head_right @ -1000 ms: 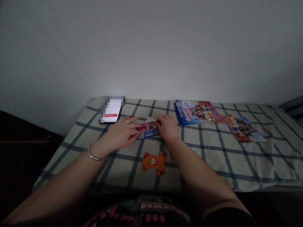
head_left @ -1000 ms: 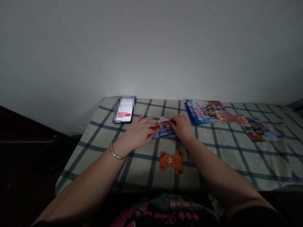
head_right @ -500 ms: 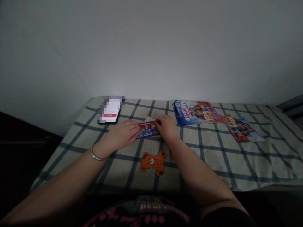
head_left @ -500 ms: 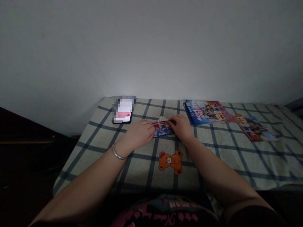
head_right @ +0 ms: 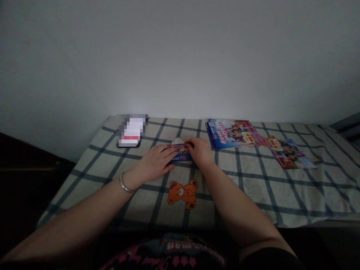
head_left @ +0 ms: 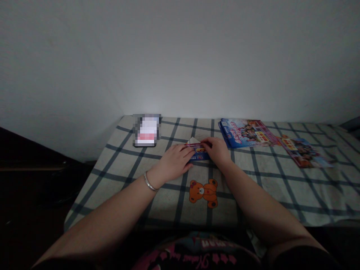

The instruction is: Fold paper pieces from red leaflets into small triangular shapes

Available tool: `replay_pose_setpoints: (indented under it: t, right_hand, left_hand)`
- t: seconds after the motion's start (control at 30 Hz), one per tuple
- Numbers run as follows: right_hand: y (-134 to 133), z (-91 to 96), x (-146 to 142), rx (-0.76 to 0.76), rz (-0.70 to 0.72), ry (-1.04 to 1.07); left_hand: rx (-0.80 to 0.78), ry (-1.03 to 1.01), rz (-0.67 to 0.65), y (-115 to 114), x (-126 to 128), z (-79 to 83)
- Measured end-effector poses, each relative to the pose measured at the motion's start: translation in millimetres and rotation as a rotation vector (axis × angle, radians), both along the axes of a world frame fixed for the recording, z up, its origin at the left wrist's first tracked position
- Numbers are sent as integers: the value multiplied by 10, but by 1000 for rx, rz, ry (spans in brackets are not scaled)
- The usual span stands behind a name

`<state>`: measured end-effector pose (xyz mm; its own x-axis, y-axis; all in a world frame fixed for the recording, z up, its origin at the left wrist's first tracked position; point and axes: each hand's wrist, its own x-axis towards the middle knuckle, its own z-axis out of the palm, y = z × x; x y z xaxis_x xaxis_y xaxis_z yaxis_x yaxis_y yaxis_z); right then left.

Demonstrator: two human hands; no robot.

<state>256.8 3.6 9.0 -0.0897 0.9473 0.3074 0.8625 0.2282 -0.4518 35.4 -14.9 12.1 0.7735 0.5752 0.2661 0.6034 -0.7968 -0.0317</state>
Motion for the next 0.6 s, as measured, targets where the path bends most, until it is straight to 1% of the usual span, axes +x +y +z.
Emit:
replay_pose_setpoints:
  t: [0.13, 0.23, 0.33, 0.4, 0.47, 0.53, 0.6]
  right_hand:
    - [-3, -8, -8, 2, -22, 7]
    - [-3, -25, -6, 25, -41, 35]
    - [-10, -31, 12, 143, -8, 74]
    - [-38, -16, 18, 236, 15, 34]
    - [-89, 11, 8, 251, 63, -59]
    - [-148, 34, -18, 216, 161, -142]
    - [-196, 44, -47, 174, 228, -206]
  left_hand:
    - [13, 23, 11, -30, 20, -5]
    - [12, 53, 42, -65, 55, 49]
    - [5, 82, 84, -119, 107, 128]
    - [1, 88, 118, -149, 133, 162]
    - [-1, 77, 163, -162, 141, 170]
    - [-4, 59, 203, -158, 133, 157]
    - [-8, 42, 221, -143, 116, 137]
